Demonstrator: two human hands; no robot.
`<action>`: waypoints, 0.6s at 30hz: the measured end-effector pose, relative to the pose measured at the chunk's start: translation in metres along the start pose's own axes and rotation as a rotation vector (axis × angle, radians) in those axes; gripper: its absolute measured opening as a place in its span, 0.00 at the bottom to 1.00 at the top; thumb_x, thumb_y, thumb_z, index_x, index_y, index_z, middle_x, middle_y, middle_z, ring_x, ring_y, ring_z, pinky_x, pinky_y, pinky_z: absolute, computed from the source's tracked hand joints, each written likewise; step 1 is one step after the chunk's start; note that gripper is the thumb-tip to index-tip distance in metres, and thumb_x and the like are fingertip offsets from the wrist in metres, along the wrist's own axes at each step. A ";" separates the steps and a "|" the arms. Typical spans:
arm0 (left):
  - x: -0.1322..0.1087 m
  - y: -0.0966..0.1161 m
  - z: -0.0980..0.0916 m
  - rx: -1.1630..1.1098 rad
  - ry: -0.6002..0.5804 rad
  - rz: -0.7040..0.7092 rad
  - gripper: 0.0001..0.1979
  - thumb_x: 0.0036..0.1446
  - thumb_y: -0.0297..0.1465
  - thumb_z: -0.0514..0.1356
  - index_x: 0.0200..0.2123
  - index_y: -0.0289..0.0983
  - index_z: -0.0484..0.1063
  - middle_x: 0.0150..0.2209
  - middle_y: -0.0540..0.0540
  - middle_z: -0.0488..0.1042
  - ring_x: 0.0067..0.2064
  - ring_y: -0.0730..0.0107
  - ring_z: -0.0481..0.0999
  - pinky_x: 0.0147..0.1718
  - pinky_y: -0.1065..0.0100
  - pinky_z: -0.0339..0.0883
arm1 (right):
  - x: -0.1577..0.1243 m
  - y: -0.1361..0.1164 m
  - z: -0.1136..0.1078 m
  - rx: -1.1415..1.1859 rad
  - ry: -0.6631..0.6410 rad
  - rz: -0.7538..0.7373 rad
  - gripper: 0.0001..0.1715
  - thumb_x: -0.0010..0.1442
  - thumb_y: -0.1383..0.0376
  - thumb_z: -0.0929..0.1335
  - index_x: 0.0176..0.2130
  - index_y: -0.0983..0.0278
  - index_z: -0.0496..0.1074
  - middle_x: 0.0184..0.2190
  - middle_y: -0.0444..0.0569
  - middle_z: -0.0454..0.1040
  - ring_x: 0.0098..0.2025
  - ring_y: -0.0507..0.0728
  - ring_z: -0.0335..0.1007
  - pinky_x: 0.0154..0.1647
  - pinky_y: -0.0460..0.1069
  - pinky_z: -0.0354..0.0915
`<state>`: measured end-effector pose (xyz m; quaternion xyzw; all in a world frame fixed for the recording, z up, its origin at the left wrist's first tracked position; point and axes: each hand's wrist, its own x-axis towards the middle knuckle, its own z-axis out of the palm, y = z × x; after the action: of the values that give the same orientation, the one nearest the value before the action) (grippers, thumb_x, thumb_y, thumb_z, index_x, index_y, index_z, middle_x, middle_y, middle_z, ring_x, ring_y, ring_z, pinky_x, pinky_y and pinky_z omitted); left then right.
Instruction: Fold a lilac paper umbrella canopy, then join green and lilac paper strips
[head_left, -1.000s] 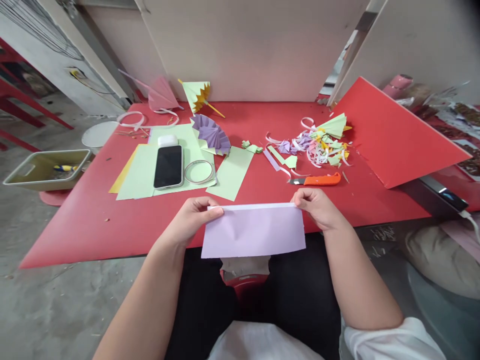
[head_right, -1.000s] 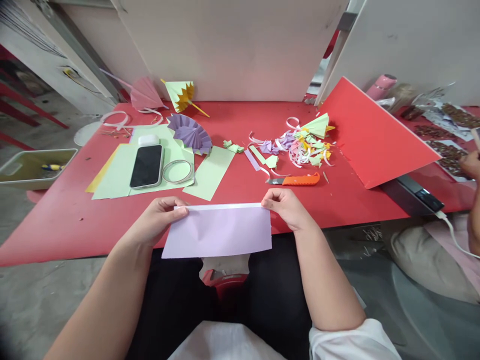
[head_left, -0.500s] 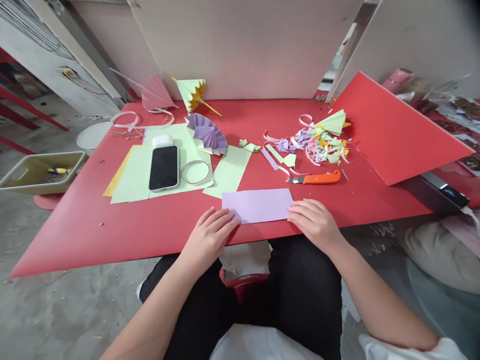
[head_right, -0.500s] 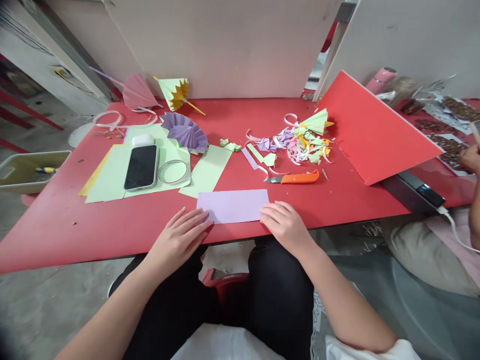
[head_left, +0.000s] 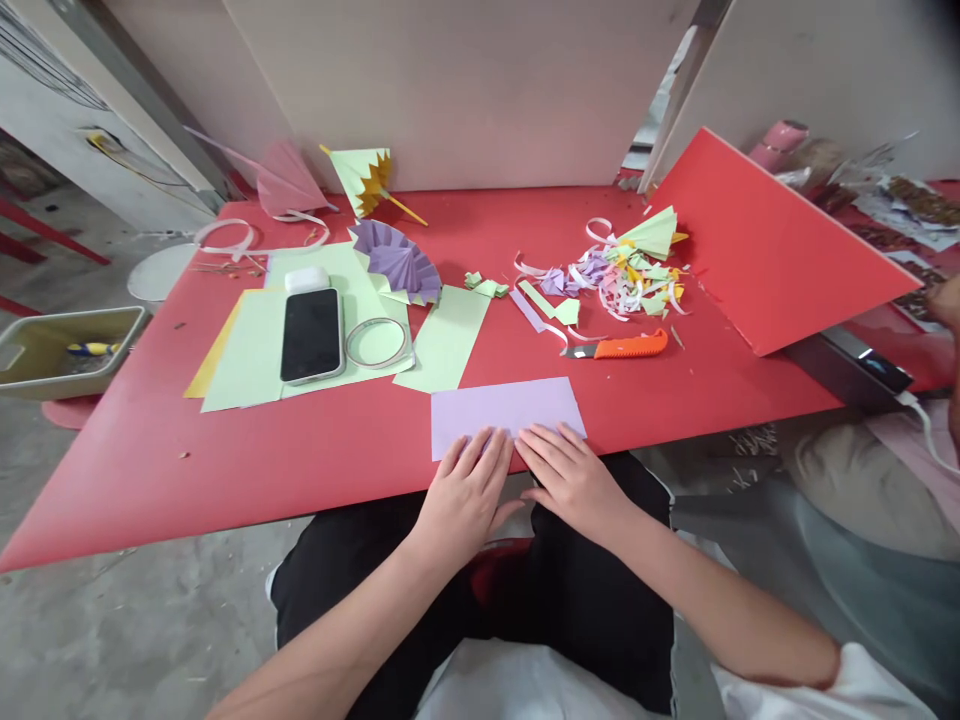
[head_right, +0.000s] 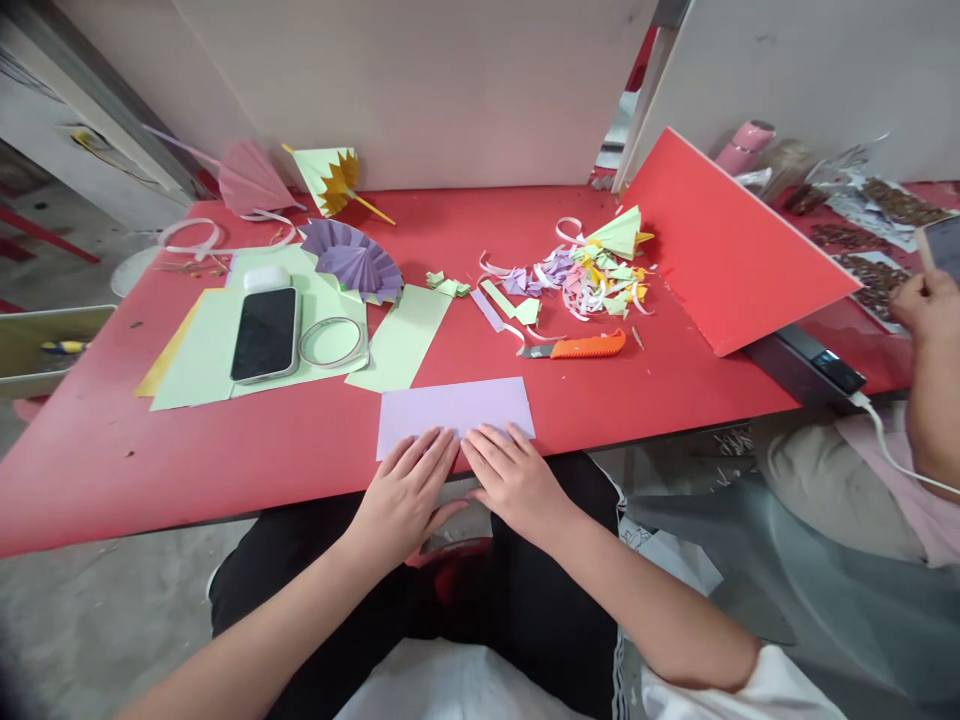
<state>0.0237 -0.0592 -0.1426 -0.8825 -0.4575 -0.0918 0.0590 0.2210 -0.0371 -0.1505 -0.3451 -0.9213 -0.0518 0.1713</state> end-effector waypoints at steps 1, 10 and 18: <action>-0.001 0.000 0.001 0.006 0.005 -0.002 0.29 0.62 0.44 0.46 0.58 0.30 0.60 0.60 0.41 0.62 0.60 0.55 0.61 0.56 0.56 0.54 | -0.001 -0.001 0.001 -0.011 -0.002 0.012 0.28 0.60 0.60 0.64 0.56 0.72 0.62 0.56 0.53 0.66 0.59 0.61 0.59 0.61 0.60 0.55; -0.003 -0.004 0.000 -0.003 -0.014 0.000 0.26 0.62 0.39 0.50 0.60 0.32 0.57 0.61 0.44 0.60 0.61 0.60 0.60 0.58 0.59 0.52 | -0.015 0.012 -0.012 -0.057 -0.008 0.096 0.22 0.63 0.65 0.62 0.55 0.70 0.64 0.56 0.51 0.66 0.58 0.57 0.61 0.59 0.56 0.59; -0.032 -0.031 -0.005 0.089 0.081 -0.022 0.25 0.61 0.35 0.53 0.58 0.29 0.59 0.59 0.41 0.62 0.59 0.58 0.64 0.58 0.57 0.53 | -0.029 0.026 -0.019 -0.035 0.056 0.133 0.21 0.61 0.68 0.63 0.54 0.67 0.65 0.53 0.51 0.70 0.55 0.56 0.65 0.61 0.58 0.57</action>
<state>-0.0205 -0.0682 -0.1438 -0.8696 -0.4678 -0.1076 0.1158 0.2637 -0.0399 -0.1438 -0.4070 -0.8902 -0.0661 0.1938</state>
